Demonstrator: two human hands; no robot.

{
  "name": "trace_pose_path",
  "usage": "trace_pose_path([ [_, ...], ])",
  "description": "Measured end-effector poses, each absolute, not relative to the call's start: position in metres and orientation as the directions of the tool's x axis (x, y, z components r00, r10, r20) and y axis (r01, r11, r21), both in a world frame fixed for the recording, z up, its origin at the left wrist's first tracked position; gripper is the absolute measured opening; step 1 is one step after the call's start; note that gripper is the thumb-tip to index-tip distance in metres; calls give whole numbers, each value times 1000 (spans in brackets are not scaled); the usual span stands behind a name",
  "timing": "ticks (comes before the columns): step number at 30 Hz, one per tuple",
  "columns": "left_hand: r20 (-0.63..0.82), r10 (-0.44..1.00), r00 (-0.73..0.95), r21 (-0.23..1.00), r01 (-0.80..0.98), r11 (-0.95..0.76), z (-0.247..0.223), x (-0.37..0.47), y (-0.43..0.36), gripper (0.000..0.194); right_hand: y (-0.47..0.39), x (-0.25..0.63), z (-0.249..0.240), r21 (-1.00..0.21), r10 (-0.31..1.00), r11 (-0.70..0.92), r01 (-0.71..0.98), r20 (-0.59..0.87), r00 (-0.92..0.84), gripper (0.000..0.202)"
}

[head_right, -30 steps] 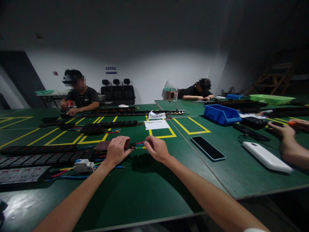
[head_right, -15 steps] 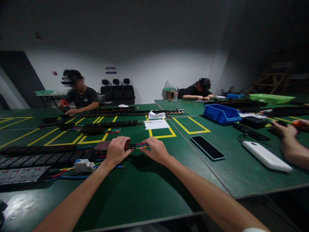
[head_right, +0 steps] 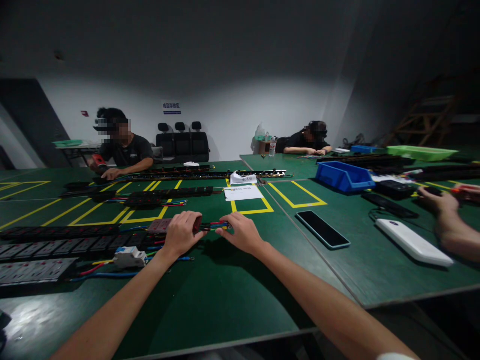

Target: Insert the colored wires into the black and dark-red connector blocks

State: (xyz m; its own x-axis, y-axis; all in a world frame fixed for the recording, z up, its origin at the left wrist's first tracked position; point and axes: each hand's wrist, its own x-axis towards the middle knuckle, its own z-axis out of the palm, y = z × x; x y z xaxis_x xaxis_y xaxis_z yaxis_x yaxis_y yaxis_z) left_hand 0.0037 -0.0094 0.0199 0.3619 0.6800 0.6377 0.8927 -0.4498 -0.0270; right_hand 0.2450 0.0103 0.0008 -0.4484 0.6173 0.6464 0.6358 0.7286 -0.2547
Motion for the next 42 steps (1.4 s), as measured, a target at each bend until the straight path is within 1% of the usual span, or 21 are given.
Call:
trace_pose_path([
  [5,647,674,357,-23,892,-451,20,4,-10,37,10,245,1,-253,649,688,681,634,-421,37],
  [10,638,683,356,-30,898,-439,21,5,-10,37,12,245,0,-269,722,571,776,615,-317,41],
  [12,637,683,357,-31,898,-440,21,4,-10,38,12,245,0,-271,733,556,786,606,-310,42],
  [17,643,677,357,-26,894,-446,21,4,-10,37,10,244,3,-276,722,567,777,620,-307,40],
  [20,644,676,357,-29,895,-445,21,4,-10,36,8,244,5,-249,697,594,765,634,-334,41],
  [25,643,677,358,-28,894,-447,20,4,-10,36,9,245,4,-224,676,628,745,631,-380,35],
  [31,644,675,359,-24,892,-451,20,4,-9,36,10,246,3,-242,658,642,728,661,-360,40],
  [37,637,680,362,-24,892,-452,21,4,-10,37,12,247,0,-229,637,659,717,677,-369,37],
  [42,641,678,360,-16,889,-457,21,4,-9,36,14,247,-1,-234,635,660,714,682,-363,38],
])
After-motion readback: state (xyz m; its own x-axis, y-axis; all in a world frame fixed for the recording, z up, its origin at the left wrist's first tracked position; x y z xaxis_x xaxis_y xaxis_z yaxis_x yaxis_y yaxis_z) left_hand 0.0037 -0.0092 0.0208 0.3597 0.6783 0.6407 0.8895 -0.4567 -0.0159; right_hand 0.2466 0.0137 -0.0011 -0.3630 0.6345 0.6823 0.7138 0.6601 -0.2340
